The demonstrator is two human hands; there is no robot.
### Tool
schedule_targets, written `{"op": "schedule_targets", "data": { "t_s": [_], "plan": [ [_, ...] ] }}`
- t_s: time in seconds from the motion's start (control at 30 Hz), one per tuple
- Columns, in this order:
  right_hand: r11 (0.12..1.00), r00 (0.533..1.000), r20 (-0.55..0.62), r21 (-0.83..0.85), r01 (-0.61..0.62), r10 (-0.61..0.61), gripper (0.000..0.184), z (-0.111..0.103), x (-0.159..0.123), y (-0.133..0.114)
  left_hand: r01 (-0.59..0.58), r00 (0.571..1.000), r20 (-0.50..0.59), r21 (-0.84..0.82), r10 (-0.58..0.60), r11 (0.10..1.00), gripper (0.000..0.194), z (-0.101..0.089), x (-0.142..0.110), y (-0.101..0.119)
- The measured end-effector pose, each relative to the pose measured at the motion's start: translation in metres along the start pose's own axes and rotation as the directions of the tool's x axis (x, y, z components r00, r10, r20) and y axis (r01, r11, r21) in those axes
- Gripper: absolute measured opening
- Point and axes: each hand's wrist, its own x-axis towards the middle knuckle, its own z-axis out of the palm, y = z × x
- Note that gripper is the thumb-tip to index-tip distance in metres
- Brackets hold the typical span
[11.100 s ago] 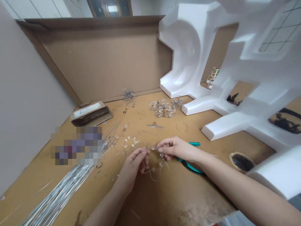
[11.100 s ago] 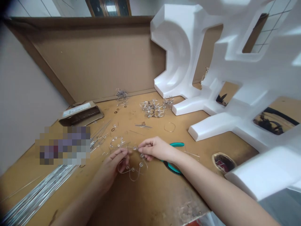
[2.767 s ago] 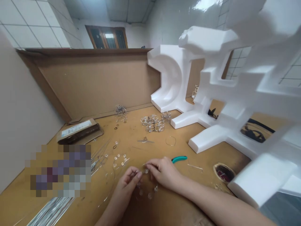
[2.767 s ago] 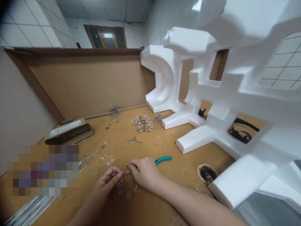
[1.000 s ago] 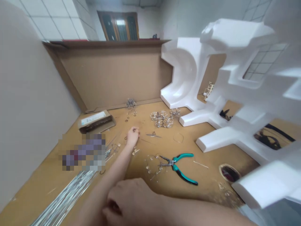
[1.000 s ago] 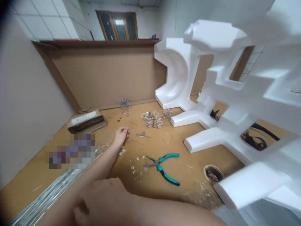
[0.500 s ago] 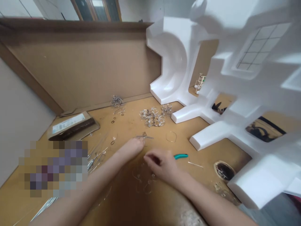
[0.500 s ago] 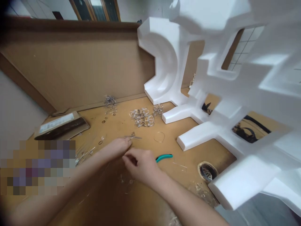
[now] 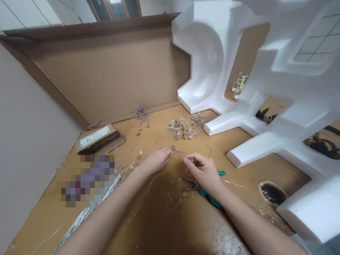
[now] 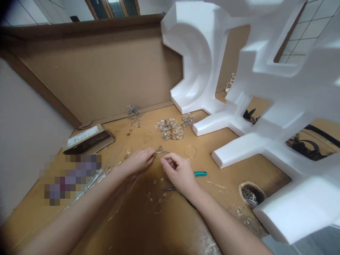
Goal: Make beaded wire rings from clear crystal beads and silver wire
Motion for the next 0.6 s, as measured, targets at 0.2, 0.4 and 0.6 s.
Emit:
{"op": "schedule_targets", "data": {
  "t_s": [0.2, 0.4, 0.6],
  "plan": [
    [0.999, 0.999, -0.011, 0.037, -0.034, 0.035, 0.024, 0.000, 0.006, 0.011, 0.056, 0.990, -0.119, -0.166, -0.076, 0.984, 0.010, -0.013, -0.015, 0.006],
    [0.969, 0.962, 0.223, 0.149, -0.195, 0.159, 0.029, 0.004, 0.006, 0.014, 0.073, 0.976, -0.039, -0.870, -0.215, 0.488, 0.019, -0.017, -0.042, 0.035],
    [0.952, 0.842, 0.504, 0.110, -0.285, 0.194, 0.028, 0.004, -0.002, 0.005, 0.079, 0.962, 0.015, -0.971, -0.272, 0.227, 0.024, -0.004, -0.056, 0.052]
  ]
}}
